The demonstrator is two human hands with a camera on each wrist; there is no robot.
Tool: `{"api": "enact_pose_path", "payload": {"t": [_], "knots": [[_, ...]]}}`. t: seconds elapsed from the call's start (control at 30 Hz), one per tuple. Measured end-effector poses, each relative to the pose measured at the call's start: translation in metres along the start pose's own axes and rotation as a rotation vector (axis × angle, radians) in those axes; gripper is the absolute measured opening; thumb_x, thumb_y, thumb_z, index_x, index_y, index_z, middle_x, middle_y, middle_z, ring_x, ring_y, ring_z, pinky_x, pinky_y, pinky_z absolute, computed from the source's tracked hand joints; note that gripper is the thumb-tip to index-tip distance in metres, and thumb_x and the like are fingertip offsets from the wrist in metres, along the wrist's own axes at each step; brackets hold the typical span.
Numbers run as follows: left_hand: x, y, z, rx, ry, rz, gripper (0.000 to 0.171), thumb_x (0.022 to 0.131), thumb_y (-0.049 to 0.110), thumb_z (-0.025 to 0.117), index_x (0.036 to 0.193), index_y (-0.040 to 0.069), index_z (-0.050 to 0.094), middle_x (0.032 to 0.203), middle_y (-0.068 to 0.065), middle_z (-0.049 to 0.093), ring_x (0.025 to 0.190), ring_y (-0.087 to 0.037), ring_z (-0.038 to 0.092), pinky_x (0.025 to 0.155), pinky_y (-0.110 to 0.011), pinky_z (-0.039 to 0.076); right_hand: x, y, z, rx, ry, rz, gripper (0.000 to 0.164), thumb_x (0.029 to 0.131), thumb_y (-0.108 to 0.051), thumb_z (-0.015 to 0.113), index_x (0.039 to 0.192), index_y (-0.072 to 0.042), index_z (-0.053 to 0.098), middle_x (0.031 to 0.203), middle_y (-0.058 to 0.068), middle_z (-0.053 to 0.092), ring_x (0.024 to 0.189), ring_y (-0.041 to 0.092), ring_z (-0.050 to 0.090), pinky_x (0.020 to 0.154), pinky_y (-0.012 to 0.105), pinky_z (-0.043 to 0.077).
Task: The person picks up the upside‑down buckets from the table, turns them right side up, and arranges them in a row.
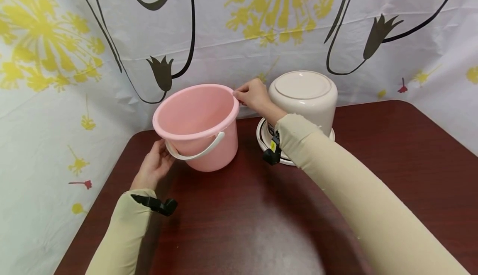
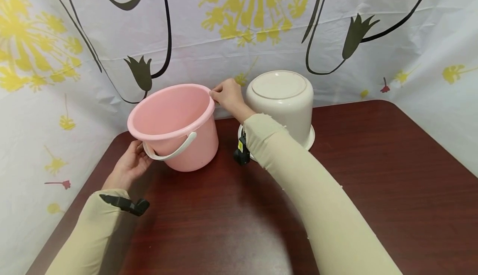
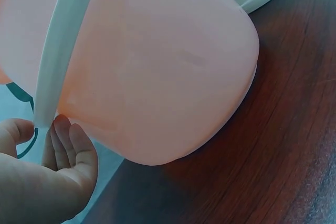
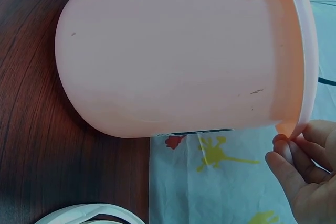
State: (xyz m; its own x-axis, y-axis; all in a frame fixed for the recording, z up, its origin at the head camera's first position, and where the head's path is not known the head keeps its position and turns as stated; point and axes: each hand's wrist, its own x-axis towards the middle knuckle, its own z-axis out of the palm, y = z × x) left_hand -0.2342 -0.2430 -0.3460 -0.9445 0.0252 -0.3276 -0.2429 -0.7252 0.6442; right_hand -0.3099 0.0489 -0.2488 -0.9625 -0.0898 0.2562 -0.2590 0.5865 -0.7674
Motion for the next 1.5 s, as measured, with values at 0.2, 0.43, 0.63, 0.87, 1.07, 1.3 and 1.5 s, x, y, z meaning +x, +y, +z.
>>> {"api": "enact_pose_path", "payload": {"t": [0.2, 0.43, 0.63, 0.87, 1.07, 1.3, 1.5], "knots": [[-0.004, -0.001, 0.003, 0.028, 0.002, -0.007, 0.021, 0.096, 0.020, 0.047, 0.086, 0.008, 0.061, 0.089, -0.002, 0.053, 0.080, -0.013, 0.052, 0.074, -0.026, 0.044, 0.002, 0.003, -0.003, 0.049, -0.011, 0.026, 0.020, 0.085, -0.017, 0.062, 0.096, -0.004, 0.072, 0.066, 0.001, 0.063, 0.052, 0.003, 0.053, 0.053, 0.017, 0.045], [-0.015, -0.003, 0.008, 0.153, -0.005, -0.040, 0.015, 0.098, 0.021, 0.043, 0.100, 0.014, 0.055, 0.097, 0.001, 0.056, 0.091, -0.010, 0.053, 0.084, -0.026, 0.042, -0.004, 0.007, -0.016, 0.111, -0.051, 0.056, 0.025, 0.087, -0.016, 0.058, 0.104, -0.002, 0.068, 0.078, 0.008, 0.066, 0.065, 0.011, 0.061, 0.058, 0.024, 0.052], [-0.031, -0.008, 0.011, 0.304, -0.025, -0.078, 0.017, 0.099, 0.025, 0.037, 0.109, 0.014, 0.046, 0.099, 0.003, 0.053, 0.094, -0.009, 0.050, 0.087, -0.024, 0.041, -0.020, 0.009, -0.036, 0.106, -0.096, 0.028, 0.025, 0.088, -0.016, 0.056, 0.104, 0.000, 0.067, 0.082, 0.011, 0.067, 0.072, 0.015, 0.063, 0.063, 0.028, 0.053], [-0.050, -0.024, 0.013, 0.449, -0.015, -0.072, 0.020, 0.099, 0.025, 0.034, 0.114, 0.013, 0.039, 0.108, 0.001, 0.040, 0.095, -0.007, 0.047, 0.092, -0.024, 0.039, -0.047, 0.016, -0.056, 0.141, -0.182, -0.049, 0.023, 0.088, -0.016, 0.059, 0.099, 0.003, 0.067, 0.072, 0.005, 0.064, 0.064, 0.014, 0.060, 0.052, 0.021, 0.047], [-0.060, -0.044, 0.019, 0.546, -0.043, -0.055, 0.028, 0.099, 0.022, 0.033, 0.121, 0.006, 0.037, 0.103, -0.001, 0.042, 0.093, -0.010, 0.048, 0.084, -0.022, 0.044, -0.074, 0.024, -0.069, 0.145, -0.259, -0.064, 0.023, 0.090, -0.015, 0.057, 0.099, 0.003, 0.067, 0.072, 0.001, 0.063, 0.068, 0.013, 0.059, 0.061, 0.026, 0.051], [-0.073, -0.070, 0.035, 0.570, -0.118, -0.085, 0.014, 0.096, 0.018, 0.040, 0.100, 0.006, 0.048, 0.093, -0.003, 0.050, 0.086, -0.015, 0.052, 0.079, -0.027, 0.046, -0.098, 0.039, -0.087, 0.086, -0.288, -0.077, 0.024, 0.091, -0.015, 0.057, 0.105, 0.003, 0.065, 0.083, 0.008, 0.067, 0.076, 0.017, 0.063, 0.069, 0.036, 0.053], [-0.074, -0.092, 0.061, 0.619, -0.227, -0.107, 0.015, 0.095, 0.017, 0.044, 0.101, 0.004, 0.048, 0.094, -0.006, 0.050, 0.088, -0.019, 0.052, 0.080, -0.030, 0.045, -0.111, 0.051, -0.106, 0.060, -0.290, -0.081, 0.026, 0.091, -0.015, 0.057, 0.108, 0.004, 0.064, 0.085, 0.010, 0.066, 0.079, 0.020, 0.063, 0.070, 0.035, 0.053]]}}
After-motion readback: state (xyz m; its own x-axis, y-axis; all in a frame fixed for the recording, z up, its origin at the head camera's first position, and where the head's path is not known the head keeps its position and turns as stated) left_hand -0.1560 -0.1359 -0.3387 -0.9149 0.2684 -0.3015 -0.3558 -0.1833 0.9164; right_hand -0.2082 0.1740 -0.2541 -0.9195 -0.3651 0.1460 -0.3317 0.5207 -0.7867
